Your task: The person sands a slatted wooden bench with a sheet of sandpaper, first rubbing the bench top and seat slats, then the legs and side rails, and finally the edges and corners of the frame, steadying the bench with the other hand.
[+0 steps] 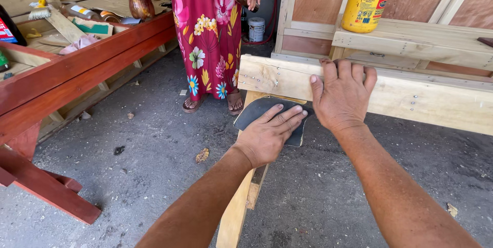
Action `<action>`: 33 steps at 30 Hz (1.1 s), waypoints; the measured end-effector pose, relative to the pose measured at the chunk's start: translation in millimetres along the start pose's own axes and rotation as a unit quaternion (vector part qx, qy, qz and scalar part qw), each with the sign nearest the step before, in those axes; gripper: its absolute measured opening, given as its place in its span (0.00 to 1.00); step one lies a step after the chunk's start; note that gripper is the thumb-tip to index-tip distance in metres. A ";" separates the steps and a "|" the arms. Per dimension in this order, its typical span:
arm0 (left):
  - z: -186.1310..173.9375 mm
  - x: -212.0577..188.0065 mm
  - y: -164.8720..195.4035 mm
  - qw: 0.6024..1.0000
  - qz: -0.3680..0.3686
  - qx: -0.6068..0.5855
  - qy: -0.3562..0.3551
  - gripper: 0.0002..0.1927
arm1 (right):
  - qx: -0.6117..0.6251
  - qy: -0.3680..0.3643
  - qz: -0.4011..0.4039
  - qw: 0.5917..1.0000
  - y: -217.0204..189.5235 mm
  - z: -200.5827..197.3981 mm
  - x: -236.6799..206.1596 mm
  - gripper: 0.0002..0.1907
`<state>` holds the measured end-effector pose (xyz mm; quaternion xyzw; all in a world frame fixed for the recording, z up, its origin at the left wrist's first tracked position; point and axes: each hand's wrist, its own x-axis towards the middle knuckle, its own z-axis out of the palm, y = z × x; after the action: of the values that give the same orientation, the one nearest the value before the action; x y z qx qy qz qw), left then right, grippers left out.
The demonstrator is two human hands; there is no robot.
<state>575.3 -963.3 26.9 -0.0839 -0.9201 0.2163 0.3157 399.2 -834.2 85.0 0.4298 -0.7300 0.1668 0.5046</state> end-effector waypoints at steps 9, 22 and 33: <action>-2.6 -85.7 30.3 0.959 -0.071 -0.169 -0.215 0.32 | -0.023 -0.004 -0.003 1.000 6.1 7.3 1.0 0.23; 37.1 7.7 106.7 0.838 -0.290 -0.111 -0.449 0.33 | 0.001 0.011 -0.010 1.000 0.7 0.6 -1.1 0.23; 35.1 1.0 112.4 0.812 -0.247 -0.207 -0.486 0.24 | -0.010 0.008 -0.004 1.000 -4.1 -4.3 -2.0 0.23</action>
<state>554.9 -874.8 -48.1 0.1995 -0.9662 -0.0517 -0.1548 405.3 -832.8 84.3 0.4259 -0.7260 0.1606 0.5154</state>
